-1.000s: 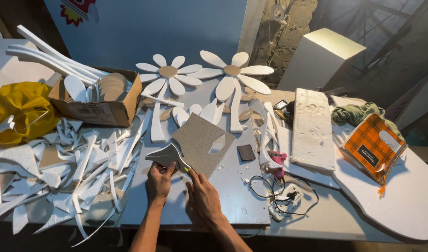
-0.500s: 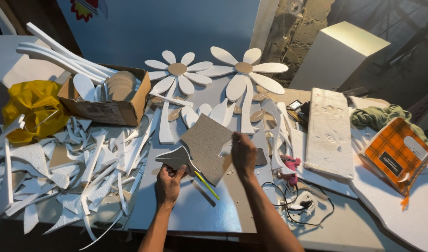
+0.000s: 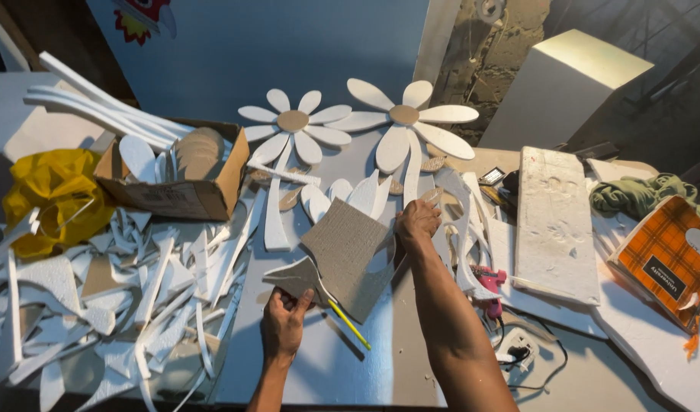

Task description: Sanding the edges of a foam cutout decoration to smooth them using a small hand tool.

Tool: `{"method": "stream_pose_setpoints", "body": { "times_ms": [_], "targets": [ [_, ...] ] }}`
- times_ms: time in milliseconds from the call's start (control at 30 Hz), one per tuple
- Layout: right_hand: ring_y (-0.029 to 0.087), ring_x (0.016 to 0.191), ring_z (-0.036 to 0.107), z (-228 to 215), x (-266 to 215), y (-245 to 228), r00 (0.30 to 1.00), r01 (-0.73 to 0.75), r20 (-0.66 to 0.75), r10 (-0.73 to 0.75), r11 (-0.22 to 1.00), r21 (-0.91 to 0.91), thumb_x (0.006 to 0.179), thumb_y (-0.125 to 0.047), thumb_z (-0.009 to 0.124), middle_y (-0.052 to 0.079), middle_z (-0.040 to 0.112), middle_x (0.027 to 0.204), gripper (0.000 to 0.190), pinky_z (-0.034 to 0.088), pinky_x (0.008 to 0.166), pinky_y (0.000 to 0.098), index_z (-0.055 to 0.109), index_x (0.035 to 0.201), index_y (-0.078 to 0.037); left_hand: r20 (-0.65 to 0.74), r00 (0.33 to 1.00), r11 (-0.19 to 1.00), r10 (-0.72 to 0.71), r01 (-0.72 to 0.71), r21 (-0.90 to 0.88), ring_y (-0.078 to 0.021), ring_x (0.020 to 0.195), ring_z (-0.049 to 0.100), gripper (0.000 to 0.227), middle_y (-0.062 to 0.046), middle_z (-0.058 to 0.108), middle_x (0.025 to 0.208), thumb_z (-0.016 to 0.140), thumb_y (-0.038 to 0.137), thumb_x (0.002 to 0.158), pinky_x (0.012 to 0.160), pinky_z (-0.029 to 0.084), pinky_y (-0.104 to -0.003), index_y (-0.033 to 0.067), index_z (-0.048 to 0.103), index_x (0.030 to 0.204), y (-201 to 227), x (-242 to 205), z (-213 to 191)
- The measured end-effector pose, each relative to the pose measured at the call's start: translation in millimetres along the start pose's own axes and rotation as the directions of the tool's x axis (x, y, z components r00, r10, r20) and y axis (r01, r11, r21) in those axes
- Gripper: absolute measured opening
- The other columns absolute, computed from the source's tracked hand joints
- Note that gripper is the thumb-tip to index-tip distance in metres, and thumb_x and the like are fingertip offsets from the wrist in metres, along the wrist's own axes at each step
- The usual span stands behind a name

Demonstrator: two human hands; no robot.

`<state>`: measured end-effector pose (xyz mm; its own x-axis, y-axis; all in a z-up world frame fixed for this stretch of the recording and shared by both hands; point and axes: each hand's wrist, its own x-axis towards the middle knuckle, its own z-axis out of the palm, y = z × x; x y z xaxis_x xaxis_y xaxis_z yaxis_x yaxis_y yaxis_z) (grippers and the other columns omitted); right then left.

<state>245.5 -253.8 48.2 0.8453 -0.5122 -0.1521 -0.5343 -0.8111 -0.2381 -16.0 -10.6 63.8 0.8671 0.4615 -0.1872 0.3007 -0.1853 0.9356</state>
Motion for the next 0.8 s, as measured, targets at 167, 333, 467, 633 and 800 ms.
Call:
{"method": "stream_pose_setpoints", "body": {
  "times_ms": [167, 333, 467, 633, 800],
  "targets": [
    [0.031, 0.095, 0.066, -11, 11, 0, 0.998, 0.025, -0.056, -0.023, 0.999, 0.029, 0.093, -0.021, 0.064, 0.016, 0.066, 0.103, 0.026, 0.060, 0.068, 0.0431, 0.062, 0.111, -0.003, 0.010, 0.992, 0.992, -0.125, 0.125, 0.020, -0.0207, 0.096, 0.076, 0.046, -0.004, 0.081, 0.100, 0.074, 0.044, 0.075, 0.086, 0.054, -0.034, 0.0129, 0.072, 0.109, 16, 0, -1],
    [0.034, 0.103, 0.059, -6, 26, 16, 0.978, 0.123, -0.173, -0.120, 0.992, 0.006, 0.094, -0.031, 0.063, 0.018, 0.062, 0.113, 0.038, 0.054, 0.081, 0.0464, 0.050, 0.119, -0.005, 0.018, 0.989, 0.989, -0.149, 0.149, 0.008, -0.0213, 0.096, 0.075, 0.044, -0.003, 0.081, 0.101, 0.075, 0.044, 0.076, 0.088, 0.054, -0.034, 0.0126, 0.071, 0.107, 6, 4, 1],
    [0.032, 0.091, 0.059, 5, 46, 34, 0.930, 0.150, -0.332, -0.155, 0.988, -0.040, 0.090, -0.028, 0.067, 0.017, 0.062, 0.102, 0.036, 0.056, 0.070, 0.0433, 0.055, 0.113, -0.004, -0.013, 0.991, 0.989, -0.137, 0.137, 0.049, -0.0228, 0.098, 0.074, 0.046, -0.003, 0.080, 0.102, 0.075, 0.047, 0.074, 0.088, 0.053, -0.036, 0.0126, 0.071, 0.105, 6, 3, 3],
    [0.024, 0.079, 0.057, 8, 67, 44, 0.877, 0.170, -0.439, -0.195, 0.981, -0.097, 0.094, -0.029, 0.062, 0.013, 0.062, 0.093, 0.027, 0.053, 0.060, 0.0356, 0.057, 0.108, -0.006, -0.021, 0.990, 0.989, -0.141, 0.141, 0.032, -0.0212, 0.102, 0.073, 0.046, -0.001, 0.080, 0.105, 0.075, 0.047, 0.073, 0.089, 0.051, -0.034, 0.0154, 0.072, 0.107, 11, 3, 0],
    [0.031, 0.080, 0.063, 5, 48, 56, 0.725, 0.198, -0.667, -0.171, 0.979, -0.036, 0.084, -0.031, 0.074, 0.014, 0.066, 0.093, 0.033, 0.056, 0.058, 0.0425, 0.058, 0.097, -0.005, 0.003, 0.994, 0.993, -0.113, 0.113, 0.036, -0.0202, 0.098, 0.076, 0.046, 0.000, 0.081, 0.101, 0.074, 0.049, 0.073, 0.088, 0.052, -0.034, 0.0158, 0.072, 0.105, 11, 2, 0]
  ]
}}
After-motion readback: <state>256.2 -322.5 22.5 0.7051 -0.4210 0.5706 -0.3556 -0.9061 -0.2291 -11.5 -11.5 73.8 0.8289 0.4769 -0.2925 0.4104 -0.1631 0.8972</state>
